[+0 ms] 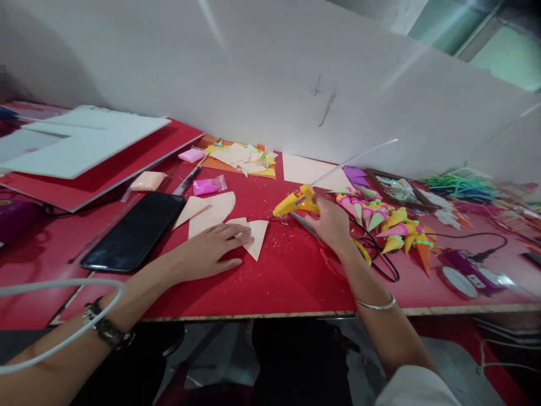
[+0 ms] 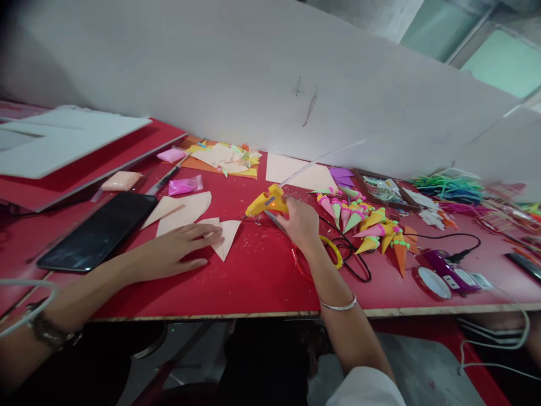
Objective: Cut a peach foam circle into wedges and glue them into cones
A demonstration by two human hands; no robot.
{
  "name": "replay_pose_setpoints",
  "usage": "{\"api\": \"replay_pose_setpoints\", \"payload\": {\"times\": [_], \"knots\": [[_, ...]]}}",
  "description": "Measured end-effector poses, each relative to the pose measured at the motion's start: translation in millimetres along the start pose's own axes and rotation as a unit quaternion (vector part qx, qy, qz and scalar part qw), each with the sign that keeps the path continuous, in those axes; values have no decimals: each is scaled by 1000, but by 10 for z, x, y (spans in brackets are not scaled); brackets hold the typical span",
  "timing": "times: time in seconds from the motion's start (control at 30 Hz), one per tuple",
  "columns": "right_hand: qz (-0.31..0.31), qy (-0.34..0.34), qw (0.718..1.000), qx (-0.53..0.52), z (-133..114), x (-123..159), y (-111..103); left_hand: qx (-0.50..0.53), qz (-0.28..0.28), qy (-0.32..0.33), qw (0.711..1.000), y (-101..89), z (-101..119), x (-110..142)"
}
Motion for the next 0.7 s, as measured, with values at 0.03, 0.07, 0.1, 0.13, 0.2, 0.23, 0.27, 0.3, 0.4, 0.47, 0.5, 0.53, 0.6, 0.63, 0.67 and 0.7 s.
{"api": "replay_pose_setpoints", "payload": {"times": [0.03,0.07,0.1,0.13,0.2,0.23,0.27,0.3,0.4,0.47,0.5,0.53,0.6,0.63,0.67,0.7], "knots": [[6,16,1000,-7,21,-6,-1,3,1,1,1000,2,-5,2],[15,35,999,-15,48,-13,-2,7,3,1,1000,4,-11,4],[25,53,998,-24,80,-21,-3,11,4,2,1000,6,-17,6],[35,71,996,-33,118,-30,-1,14,4,3,1000,8,-22,9],[43,106,992,-44,207,-54,23,19,4,3,1000,6,-25,12],[37,121,991,-47,256,-69,49,22,4,4,1000,1,-21,11],[20,132,990,-51,304,-85,85,25,6,5,1000,-7,-13,9],[-5,140,988,-57,351,-101,127,27,11,4,1000,-19,-3,3],[-77,137,984,-82,456,-140,247,14,55,-28,998,-65,26,-34],[-90,127,984,-91,489,-150,288,-11,101,-75,992,-85,33,-73],[-87,125,984,-92,497,-151,295,-26,119,-99,988,-84,33,-95],[-85,125,984,-93,500,-150,297,-40,130,-121,983,-75,32,-119],[-81,127,984,-94,495,-144,290,-62,130,-158,977,-37,24,-167],[-80,127,984,-93,490,-141,283,-67,124,-175,974,-14,17,-188],[-78,127,984,-92,485,-139,273,-65,116,-189,973,7,8,-206],[-76,127,985,-90,480,-137,261,-58,110,-198,972,24,-1,-221]]}}
Point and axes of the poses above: each hand's wrist, its own x-axis away from the middle knuckle, its own y-axis out of the palm, z = x × y, the point moved 2 cm from there along -x, towards the middle knuckle, and after that the axes turned 11 degrees about y, right-handed, at the moved point
